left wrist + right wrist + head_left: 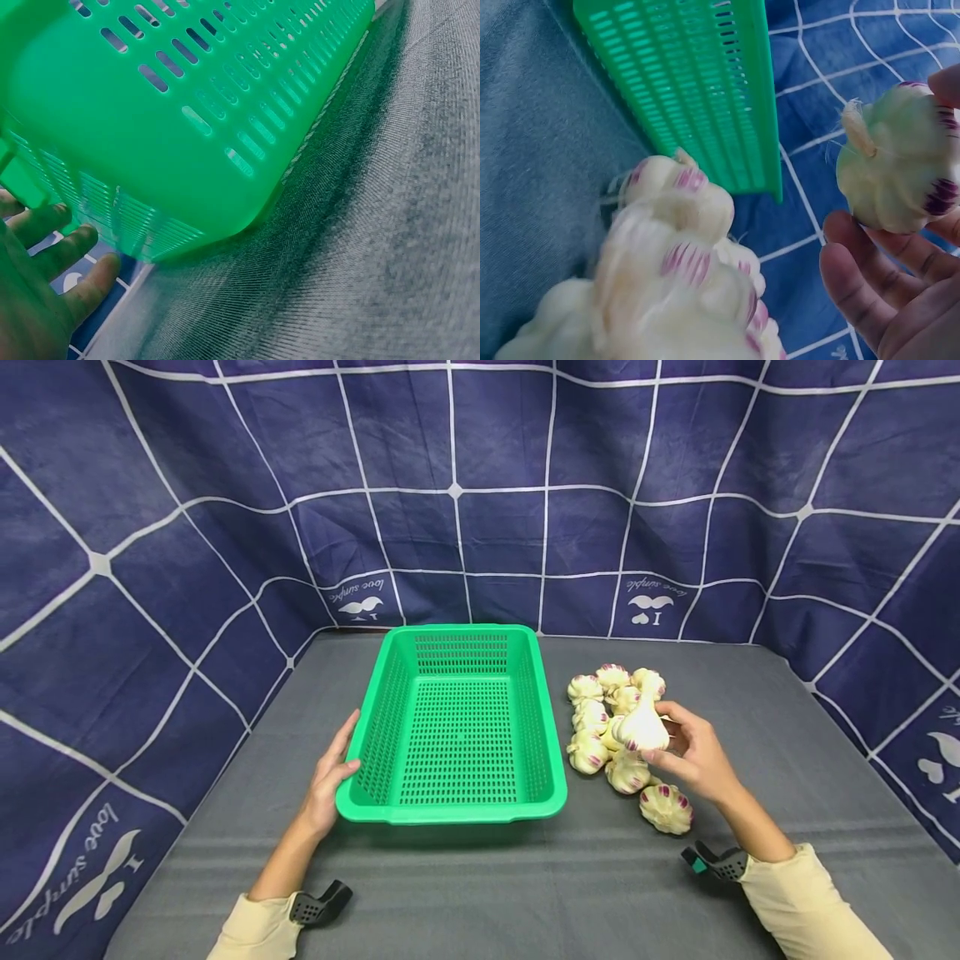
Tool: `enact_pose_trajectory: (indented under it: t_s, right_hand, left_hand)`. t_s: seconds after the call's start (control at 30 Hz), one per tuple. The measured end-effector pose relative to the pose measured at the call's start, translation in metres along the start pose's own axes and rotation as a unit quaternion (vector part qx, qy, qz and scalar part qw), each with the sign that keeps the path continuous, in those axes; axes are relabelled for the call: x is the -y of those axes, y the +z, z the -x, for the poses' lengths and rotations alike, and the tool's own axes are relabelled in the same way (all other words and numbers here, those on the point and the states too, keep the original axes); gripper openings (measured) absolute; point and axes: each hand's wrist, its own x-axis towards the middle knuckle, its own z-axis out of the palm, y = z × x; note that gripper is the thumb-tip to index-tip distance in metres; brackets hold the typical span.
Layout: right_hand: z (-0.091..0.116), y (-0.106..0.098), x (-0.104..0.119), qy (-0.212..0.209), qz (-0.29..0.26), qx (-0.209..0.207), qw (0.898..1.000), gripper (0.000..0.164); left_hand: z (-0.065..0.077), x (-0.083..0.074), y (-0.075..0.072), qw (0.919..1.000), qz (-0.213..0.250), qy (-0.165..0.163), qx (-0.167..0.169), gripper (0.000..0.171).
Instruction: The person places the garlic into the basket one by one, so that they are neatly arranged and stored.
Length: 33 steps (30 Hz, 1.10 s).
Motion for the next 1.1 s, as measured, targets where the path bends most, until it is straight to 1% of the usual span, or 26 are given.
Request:
enact_pose_trajectory:
  t_s: [0.1, 0.17, 0.23, 0.33, 0.5, 0.63, 0.8, 0.9, 1.1]
  right_hand:
    - [-0.005, 0.004, 0.002, 0.027, 0.05, 0.013, 0.998, 0.048]
    - [-0.009, 0.007, 0.004, 0.046, 0.072, 0.021, 0.996, 0.05]
    - [-0.014, 0.01, 0.006, 0.064, 0.084, 0.028, 0.994, 0.05]
    - [-0.021, 0.015, 0.008, 0.075, 0.094, 0.038, 0.992, 0.05]
    - [-0.032, 0.021, 0.008, 0.071, 0.078, 0.038, 0.994, 0.051]
    - [-0.04, 0.025, 0.008, 0.067, 0.048, 0.031, 0.996, 0.045]
    - [-0.048, 0.031, 0.004, 0.055, 0.01, 0.037, 0.998, 0.04]
    - [-0.053, 0.035, 0.0, 0.052, 0.007, 0.042, 0.998, 0.042]
    - [-0.064, 0.041, -0.006, 0.053, 0.022, 0.058, 0.997, 0.048]
  left_hand:
    - [0.001, 0.001, 0.0, 1.0, -0.007, 0.0, -0.001, 0.065]
    - [0.002, 0.002, 0.0, 0.9999, -0.012, 0.002, -0.002, 0.065]
    - [0.002, 0.002, 0.001, 1.0, -0.009, 0.004, -0.001, 0.065]
    - [0.003, 0.002, 0.001, 1.0, 0.001, 0.006, 0.003, 0.065]
    - [0.002, 0.001, 0.0, 1.0, 0.004, 0.004, 0.005, 0.065]
    - [0.002, 0.001, 0.0, 1.0, 0.005, 0.006, 0.005, 0.066]
    - [0.001, 0.0, 0.0, 1.0, 0.004, 0.008, 0.004, 0.066]
    - [0.001, -0.001, 0.0, 1.0, 0.001, 0.009, 0.003, 0.066]
    - [0.0, -0.001, 0.0, 0.9999, -0.012, 0.01, 0.002, 0.066]
